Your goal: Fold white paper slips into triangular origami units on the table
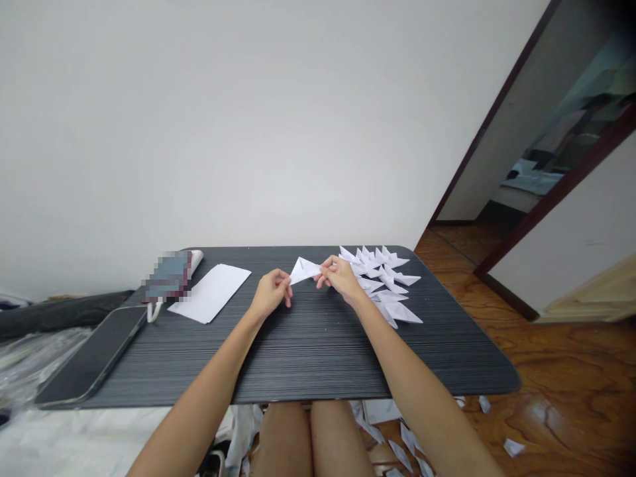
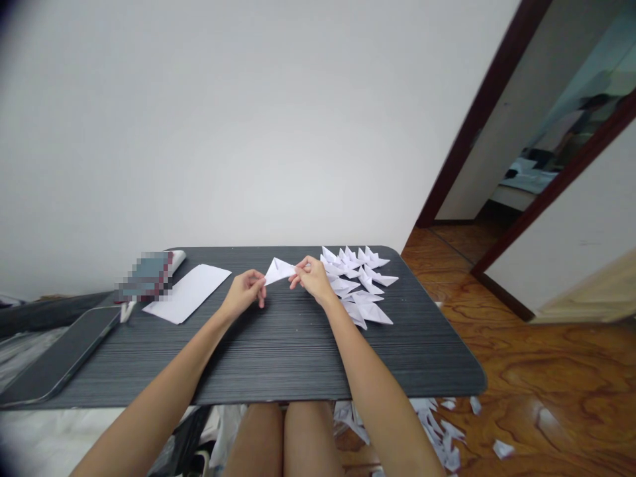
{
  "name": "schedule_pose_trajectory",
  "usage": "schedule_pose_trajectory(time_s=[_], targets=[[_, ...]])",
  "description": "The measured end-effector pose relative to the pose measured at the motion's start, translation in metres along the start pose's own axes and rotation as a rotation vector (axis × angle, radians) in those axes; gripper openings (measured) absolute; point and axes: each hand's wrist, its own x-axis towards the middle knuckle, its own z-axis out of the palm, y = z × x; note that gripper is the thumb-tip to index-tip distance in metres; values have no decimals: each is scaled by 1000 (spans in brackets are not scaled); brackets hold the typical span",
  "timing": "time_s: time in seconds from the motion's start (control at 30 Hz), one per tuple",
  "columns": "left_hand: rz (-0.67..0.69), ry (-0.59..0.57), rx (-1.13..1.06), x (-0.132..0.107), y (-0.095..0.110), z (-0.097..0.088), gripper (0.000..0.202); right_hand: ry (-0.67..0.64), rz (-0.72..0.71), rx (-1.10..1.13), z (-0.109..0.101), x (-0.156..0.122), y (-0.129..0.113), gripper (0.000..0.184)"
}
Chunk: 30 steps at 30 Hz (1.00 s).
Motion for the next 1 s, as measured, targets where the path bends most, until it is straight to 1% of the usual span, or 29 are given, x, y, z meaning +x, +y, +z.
schedule_pose_trajectory(time_s=[0.1, 0.2, 0.27, 0.37, 0.43, 0.53, 0.63, 0.7, 0.77, 0.87, 0.93, 1.0], targets=[[23, 54, 3, -2, 2, 1, 13, -8, 11, 18, -2, 1, 1, 14], [-16, 4, -34, -3, 8, 0, 15, -13, 29, 28, -6, 3, 1, 13], [-21, -27, -49, -4, 14, -1, 30, -18, 29, 17, -9, 3, 1, 11], [78, 7, -1, -6, 24, -2, 60, -39, 10, -15, -10, 1, -3, 9], [156, 5, 56, -8, 27, -1, 65, -76, -5, -16, -7, -2, -7, 8], [192, -17, 128, -10, 26, 4, 56, -124, -29, 20, 3, -5, -10, 13], [189, 28, 147, -10, 22, 9, 47, -115, -57, 51, 13, -6, -9, 19], [192, 44, 131, -10, 20, 11, 44, -113, -68, 29, 19, -5, -6, 22], [194, 48, 119, -10, 20, 12, 42, -118, -80, -38, 22, -5, -2, 21], [202, 25, 138, -12, 24, 13, 39, -141, -126, -182, 24, -7, 1, 18], [226, 22, 170, -13, 28, 13, 37, -147, -192, -299, 25, -9, 0, 17], [252, 49, 195, -14, 30, 13, 35, -112, -284, -434, 25, -12, 0, 17]])
